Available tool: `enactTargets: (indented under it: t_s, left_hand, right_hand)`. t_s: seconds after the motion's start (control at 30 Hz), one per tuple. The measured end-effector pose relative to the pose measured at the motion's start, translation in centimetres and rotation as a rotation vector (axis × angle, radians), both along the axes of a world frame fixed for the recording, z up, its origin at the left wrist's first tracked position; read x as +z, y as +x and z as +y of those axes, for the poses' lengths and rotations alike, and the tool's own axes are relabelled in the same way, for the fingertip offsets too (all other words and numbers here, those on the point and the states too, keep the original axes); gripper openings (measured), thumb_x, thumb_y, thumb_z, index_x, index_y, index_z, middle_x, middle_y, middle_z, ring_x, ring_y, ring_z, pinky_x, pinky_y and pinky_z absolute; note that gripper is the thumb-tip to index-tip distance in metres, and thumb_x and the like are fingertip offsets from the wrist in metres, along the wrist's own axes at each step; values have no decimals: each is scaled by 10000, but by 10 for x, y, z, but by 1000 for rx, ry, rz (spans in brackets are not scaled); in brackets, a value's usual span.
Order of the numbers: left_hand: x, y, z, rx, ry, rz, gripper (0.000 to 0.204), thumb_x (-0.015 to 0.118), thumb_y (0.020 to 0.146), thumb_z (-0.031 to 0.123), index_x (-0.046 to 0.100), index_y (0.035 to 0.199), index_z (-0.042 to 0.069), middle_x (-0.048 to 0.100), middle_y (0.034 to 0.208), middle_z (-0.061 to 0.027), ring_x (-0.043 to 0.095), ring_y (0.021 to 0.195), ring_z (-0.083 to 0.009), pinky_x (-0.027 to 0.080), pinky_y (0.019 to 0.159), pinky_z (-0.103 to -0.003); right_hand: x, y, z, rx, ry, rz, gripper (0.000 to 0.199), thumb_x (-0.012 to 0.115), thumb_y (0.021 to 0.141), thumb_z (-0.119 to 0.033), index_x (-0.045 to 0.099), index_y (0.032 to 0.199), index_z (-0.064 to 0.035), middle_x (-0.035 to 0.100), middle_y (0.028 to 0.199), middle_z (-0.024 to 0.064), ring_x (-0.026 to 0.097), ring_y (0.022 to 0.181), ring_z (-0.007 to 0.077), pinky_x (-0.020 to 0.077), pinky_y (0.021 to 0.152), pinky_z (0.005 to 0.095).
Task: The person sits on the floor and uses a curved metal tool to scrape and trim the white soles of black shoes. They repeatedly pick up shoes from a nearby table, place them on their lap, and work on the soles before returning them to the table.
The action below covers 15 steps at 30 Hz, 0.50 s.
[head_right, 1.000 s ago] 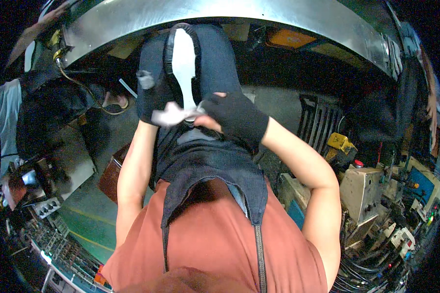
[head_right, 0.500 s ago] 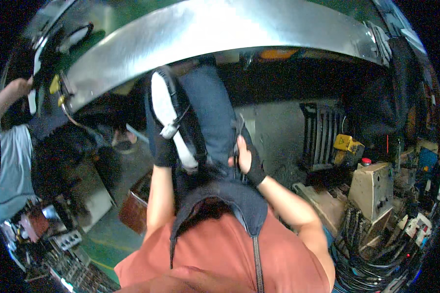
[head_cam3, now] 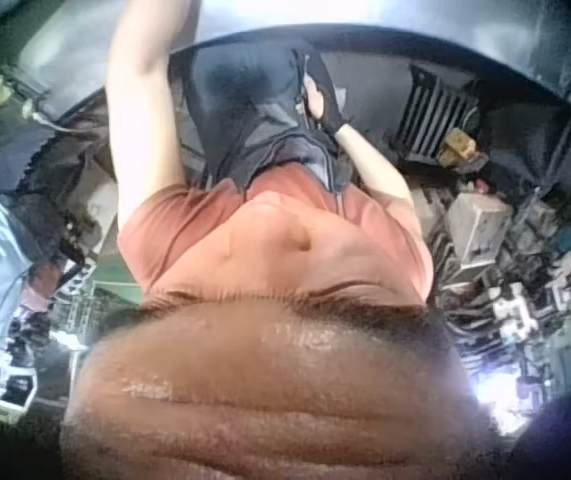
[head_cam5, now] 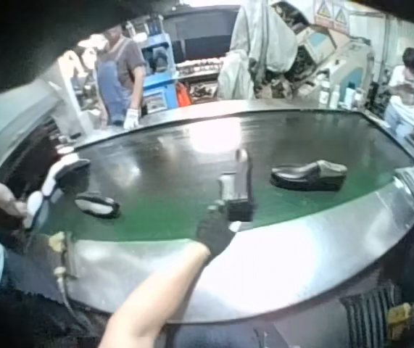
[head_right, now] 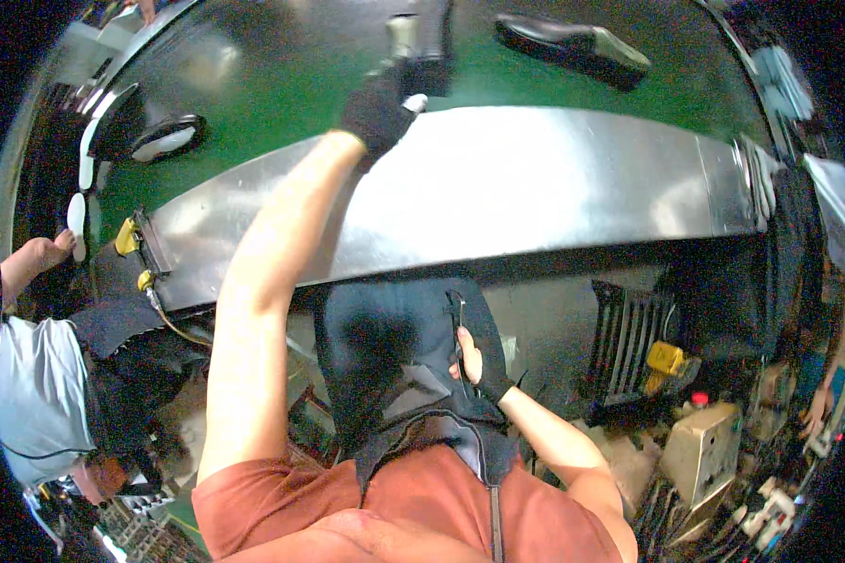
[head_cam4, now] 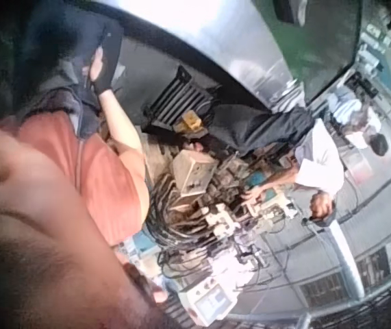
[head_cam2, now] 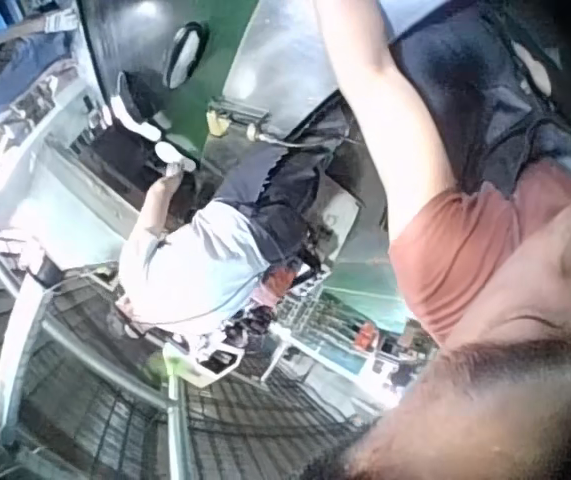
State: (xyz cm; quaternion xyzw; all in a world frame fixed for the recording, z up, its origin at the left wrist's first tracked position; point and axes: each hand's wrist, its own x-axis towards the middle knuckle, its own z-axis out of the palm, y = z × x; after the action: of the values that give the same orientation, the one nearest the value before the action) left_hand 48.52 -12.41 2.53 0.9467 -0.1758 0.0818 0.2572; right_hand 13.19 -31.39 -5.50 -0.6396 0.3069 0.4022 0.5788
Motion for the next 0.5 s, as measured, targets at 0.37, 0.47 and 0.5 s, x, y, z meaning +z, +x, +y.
enactTargets:
  t_s: [0.37,0.47,0.5]
  left_hand:
    - [43,23,385,195,421,-176,395,630,781,477,694,899,105,641,1042,-130,561,1042,-300,405,927,-419]
    - [-7,52,422,767,-125,51,471,653,741,531,690,841,72,668,874,-137,600,932,-297,429,814,-391]
    - [-23,51,411,740,321,-200,484,678,718,528,686,836,59,670,822,-137,617,876,-296,437,775,-380]
  right_hand:
    - [0,59,3,185,9,34,741,313,899,-636,589,899,51,590,548,168,596,474,233,503,502,336]
    - [10,72,15,170,-26,19,777,315,893,-645,616,786,63,598,559,173,598,484,236,505,518,339]
    - [9,76,19,145,-42,18,727,320,910,-606,590,768,54,583,543,164,593,470,234,497,501,334]
